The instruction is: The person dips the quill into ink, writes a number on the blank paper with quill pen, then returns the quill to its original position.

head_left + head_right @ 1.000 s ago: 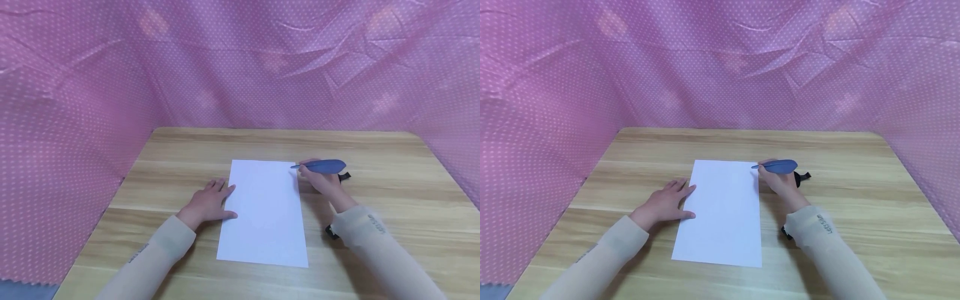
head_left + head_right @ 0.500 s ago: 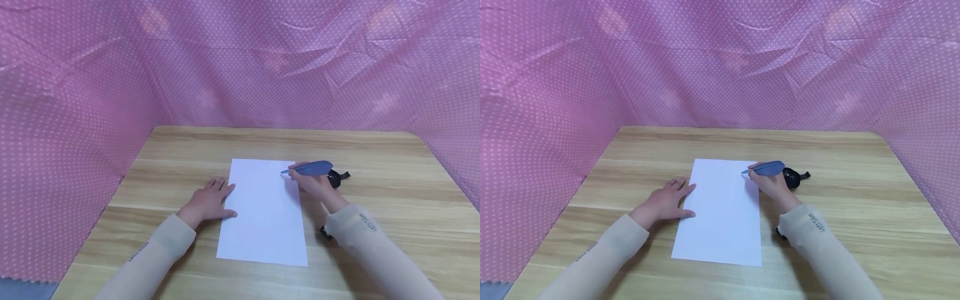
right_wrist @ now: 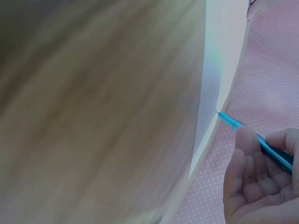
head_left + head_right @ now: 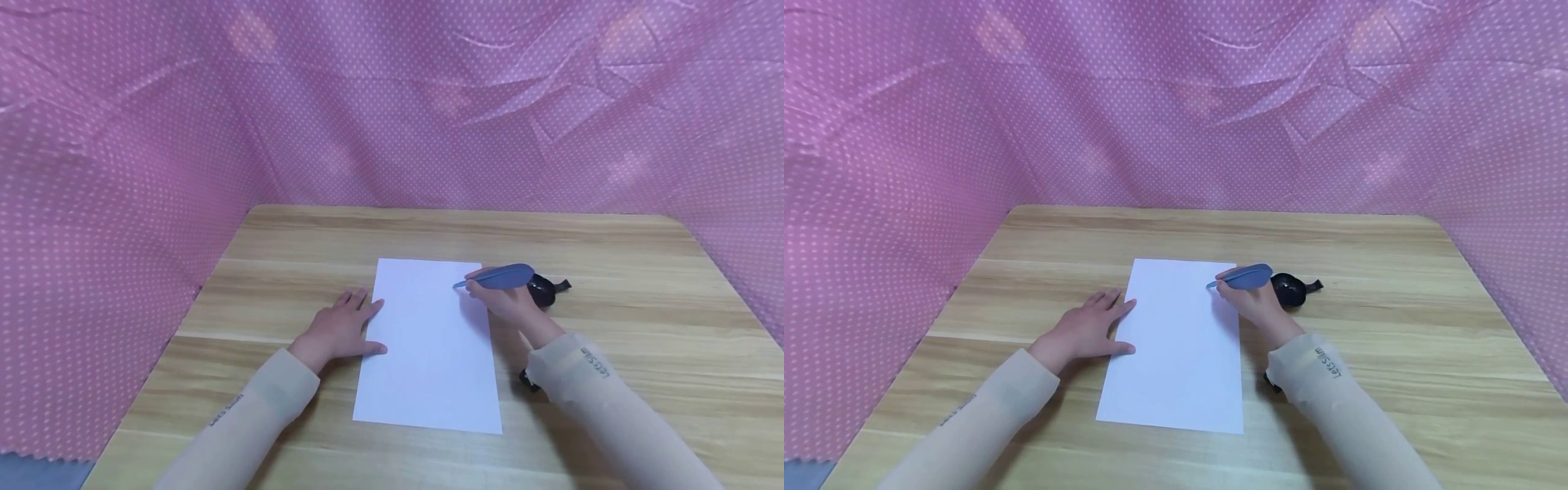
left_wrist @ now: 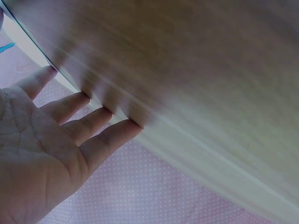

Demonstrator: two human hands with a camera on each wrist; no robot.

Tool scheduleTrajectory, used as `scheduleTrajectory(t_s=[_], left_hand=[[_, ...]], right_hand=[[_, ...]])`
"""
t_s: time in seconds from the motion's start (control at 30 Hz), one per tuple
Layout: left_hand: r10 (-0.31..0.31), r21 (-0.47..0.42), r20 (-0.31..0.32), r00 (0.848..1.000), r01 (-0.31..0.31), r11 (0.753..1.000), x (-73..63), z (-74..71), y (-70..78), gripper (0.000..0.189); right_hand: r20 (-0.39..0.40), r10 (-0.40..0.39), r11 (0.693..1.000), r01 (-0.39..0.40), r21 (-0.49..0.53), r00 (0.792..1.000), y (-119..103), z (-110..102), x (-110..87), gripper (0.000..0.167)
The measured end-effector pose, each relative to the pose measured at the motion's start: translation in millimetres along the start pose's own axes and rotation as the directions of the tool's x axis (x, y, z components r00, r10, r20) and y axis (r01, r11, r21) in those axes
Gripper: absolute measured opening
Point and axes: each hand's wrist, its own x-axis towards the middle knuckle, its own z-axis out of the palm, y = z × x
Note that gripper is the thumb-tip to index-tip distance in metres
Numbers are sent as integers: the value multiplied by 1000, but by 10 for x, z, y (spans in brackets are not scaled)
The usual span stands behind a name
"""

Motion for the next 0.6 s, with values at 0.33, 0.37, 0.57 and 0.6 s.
scheduleTrajectory(t_s=[0.33, 0.37, 0.57, 0.6], left_hand=[[-3, 2, 9, 1000, 3, 1000, 22, 7, -8, 90], [-2, 2, 8, 1000, 2, 1000, 23, 9, -9, 90], [-2, 0, 2, 1000, 2, 1000, 23, 13, -20, 90], [-3, 2, 5, 1000, 3, 1000, 23, 11, -20, 90]], right_hand=[[54, -35, 999, 33, 40, 998, -50, 79, -4, 28], [62, -33, 998, 30, 51, 998, -54, 84, -9, 28], [110, -10, 997, 2, 72, 994, -56, 117, -27, 32], [117, -10, 997, 2, 74, 993, -56, 124, -29, 32]])
